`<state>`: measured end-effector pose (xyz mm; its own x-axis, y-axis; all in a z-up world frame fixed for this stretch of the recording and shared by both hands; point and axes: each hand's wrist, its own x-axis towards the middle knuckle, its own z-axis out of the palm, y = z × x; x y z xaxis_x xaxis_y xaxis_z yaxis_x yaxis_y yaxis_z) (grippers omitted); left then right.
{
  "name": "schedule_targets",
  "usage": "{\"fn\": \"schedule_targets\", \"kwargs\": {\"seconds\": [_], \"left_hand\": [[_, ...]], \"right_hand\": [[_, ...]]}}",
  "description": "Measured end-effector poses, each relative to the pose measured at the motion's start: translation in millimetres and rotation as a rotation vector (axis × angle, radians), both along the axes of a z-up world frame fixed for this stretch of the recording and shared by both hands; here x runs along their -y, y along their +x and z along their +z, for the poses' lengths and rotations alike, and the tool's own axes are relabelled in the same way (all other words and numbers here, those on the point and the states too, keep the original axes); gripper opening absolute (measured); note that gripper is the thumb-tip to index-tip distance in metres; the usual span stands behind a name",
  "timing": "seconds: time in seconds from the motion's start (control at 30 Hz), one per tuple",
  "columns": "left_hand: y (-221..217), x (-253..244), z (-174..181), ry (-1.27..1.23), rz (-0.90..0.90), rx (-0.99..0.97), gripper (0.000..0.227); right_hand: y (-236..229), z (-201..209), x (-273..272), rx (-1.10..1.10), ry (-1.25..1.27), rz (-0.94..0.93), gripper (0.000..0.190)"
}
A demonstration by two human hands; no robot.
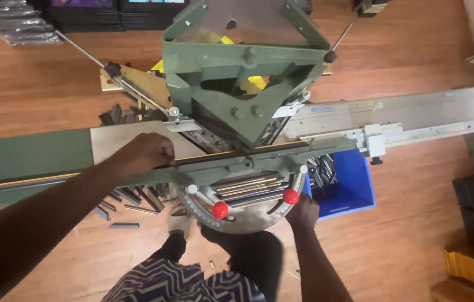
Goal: The recorder is selecting a piece of frame molding and using a specialized miter cutting machine to cut it to the correct length for an art frame.
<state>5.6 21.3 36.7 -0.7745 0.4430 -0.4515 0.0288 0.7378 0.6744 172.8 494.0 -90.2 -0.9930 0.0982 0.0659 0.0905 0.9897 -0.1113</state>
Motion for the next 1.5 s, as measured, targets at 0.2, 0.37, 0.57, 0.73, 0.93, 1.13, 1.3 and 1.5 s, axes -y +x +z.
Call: {"fn": "schedule_targets", "kwargs": {"seconds": [0.2,0.37,0.57,0.73,0.93,1.13,1.3,1.5], "left_hand": [[3,4,-23,0.053,0.020,-0.024,0.011],[0,4,-23,0.054,0.024,-0.041,0.014],[4,4,-17,0.029,0.013,-0.048,0.014],[1,5,-32,0.042,0.008,-0.072,0.011],[-1,3,-26,-0.034,-0.010,-0.063,0.014],[5,0,-17,-0.021,0.022,0.003,0.011],[11,3,-27,-0.024,0.038,-0.075,0.013],[22,13,-43,0.208,0.043,-0.251,0.010]], "right_hand": [[-1,5,2,-0.094,-0.046,0.090,0.020],[11,11,19,-0.107,-0.016,0.006,0.025],[6,-13,-8,-0.094,0.040,0.034,0.030],[-38,-6,-39,0.060,-0.047,0.242,0.023],[-40,1,-31,-0.013,-0.092,0.177,0.022],[-36,-13,-37,0.002,0.014,0.180,0.019],[-20,2,-17,0.002,0.068,0.081,0.022],[57,9,85,0.132,0.190,-0.233,0.033]]}}
